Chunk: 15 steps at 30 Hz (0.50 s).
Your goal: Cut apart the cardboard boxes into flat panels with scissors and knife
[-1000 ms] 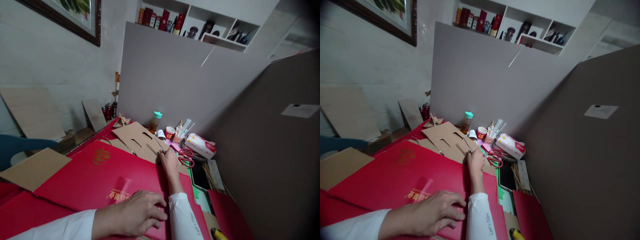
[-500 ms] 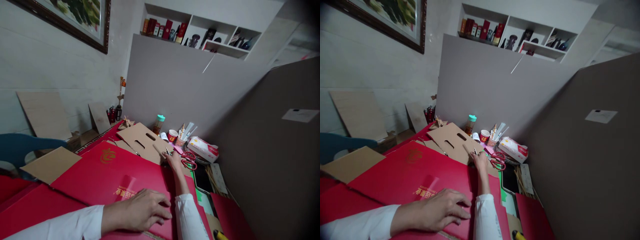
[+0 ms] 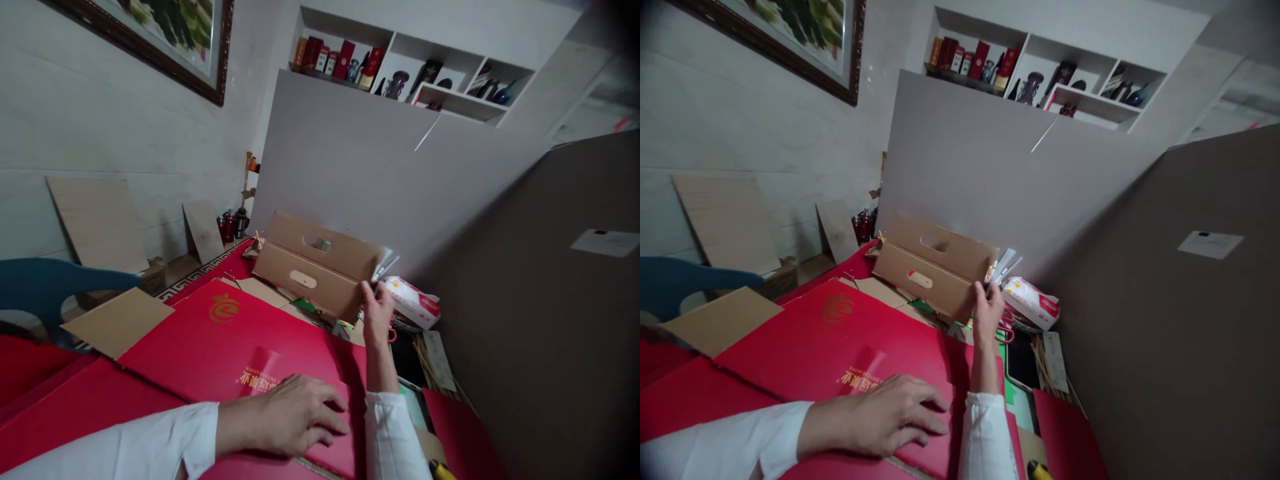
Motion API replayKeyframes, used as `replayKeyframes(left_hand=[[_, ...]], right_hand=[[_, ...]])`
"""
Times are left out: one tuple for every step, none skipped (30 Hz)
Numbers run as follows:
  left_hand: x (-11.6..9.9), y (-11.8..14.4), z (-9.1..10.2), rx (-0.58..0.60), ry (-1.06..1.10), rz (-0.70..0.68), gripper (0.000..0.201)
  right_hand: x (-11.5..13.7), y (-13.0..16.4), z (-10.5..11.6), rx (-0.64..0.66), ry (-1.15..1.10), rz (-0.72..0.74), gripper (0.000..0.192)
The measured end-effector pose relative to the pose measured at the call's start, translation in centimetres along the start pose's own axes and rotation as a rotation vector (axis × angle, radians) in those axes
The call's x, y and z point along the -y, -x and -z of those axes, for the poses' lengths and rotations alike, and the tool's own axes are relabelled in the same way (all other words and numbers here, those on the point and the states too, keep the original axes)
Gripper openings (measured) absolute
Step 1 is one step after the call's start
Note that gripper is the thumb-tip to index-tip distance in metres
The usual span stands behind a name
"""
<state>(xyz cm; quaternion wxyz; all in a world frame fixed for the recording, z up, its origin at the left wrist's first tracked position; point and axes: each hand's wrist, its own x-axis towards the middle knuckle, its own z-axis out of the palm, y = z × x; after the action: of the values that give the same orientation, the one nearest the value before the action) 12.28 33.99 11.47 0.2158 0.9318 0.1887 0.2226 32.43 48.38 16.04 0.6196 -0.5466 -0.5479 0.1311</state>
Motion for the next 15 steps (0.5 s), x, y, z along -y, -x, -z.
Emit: replayKeyframes(left_hand=[[0.0,0.0,0.0,0.002,0.017,0.005,0.022],[0.0,-0.1,0.1,-0.001,0.036,0.004,0.022],[0.0,-0.1,0.1,-0.007,0.048,-0.003,0.022],[0.1,-0.1,0.1,-0.016,0.049,-0.017,0.022],[0.1,-0.1,0.1,-0.027,0.037,-0.037,0.021],[0.1,0.0,0.0,-0.039,0.012,-0.058,0.019],[0.1,0.1,0.0,-0.053,-0.024,-0.081,0.018],[0.1,0.2,-0.1,-0.068,-0.068,-0.108,0.016],[0.1,0.3,-0.2,-0.082,-0.119,-0.141,0.014],[0.0,0.5,-0.3,-0.095,-0.174,-0.18,0.014],[-0.2,0.7,-0.4,-0.105,-0.231,-0.22,0.014],[-0.3,0.8,-0.5,-0.11,-0.281,-0.26,0.015],[-0.6,1.0,-0.5,-0.114,-0.317,-0.294,0.015],[-0.8,1.2,-0.6,-0.116,-0.332,-0.317,0.015],[-1.0,1.3,-0.5,-0.113,-0.323,-0.325,0.016]], right_hand=[[1.0,-0.3,0.7,-0.074,0.01,0.018,0.025],[2.1,-0.5,1.4,-0.131,0.025,0.033,0.025],[3.3,-0.5,2.2,-0.17,0.046,0.042,0.026],[4.4,-0.4,2.9,-0.19,0.067,0.05,0.026],[5.5,-0.1,3.6,-0.2,0.092,0.053,0.027],[6.5,0.3,4.4,-0.206,0.119,0.05,0.027],[7.4,0.9,5.2,-0.213,0.145,0.042,0.027],[8.0,1.7,6.0,-0.225,0.167,0.023,0.027],[8.5,2.5,6.8,-0.241,0.183,-0.004,0.027],[8.7,3.5,7.7,-0.258,0.187,-0.039,0.028],[8.8,4.5,8.5,-0.272,0.181,-0.079,0.03],[8.7,5.6,9.2,-0.281,0.164,-0.124,0.031],[8.6,6.7,9.9,-0.282,0.139,-0.168,0.033],[8.5,7.8,10.5,-0.282,0.109,-0.211,0.034],[8.3,8.9,11.0,-0.279,0.075,-0.249,0.035]])
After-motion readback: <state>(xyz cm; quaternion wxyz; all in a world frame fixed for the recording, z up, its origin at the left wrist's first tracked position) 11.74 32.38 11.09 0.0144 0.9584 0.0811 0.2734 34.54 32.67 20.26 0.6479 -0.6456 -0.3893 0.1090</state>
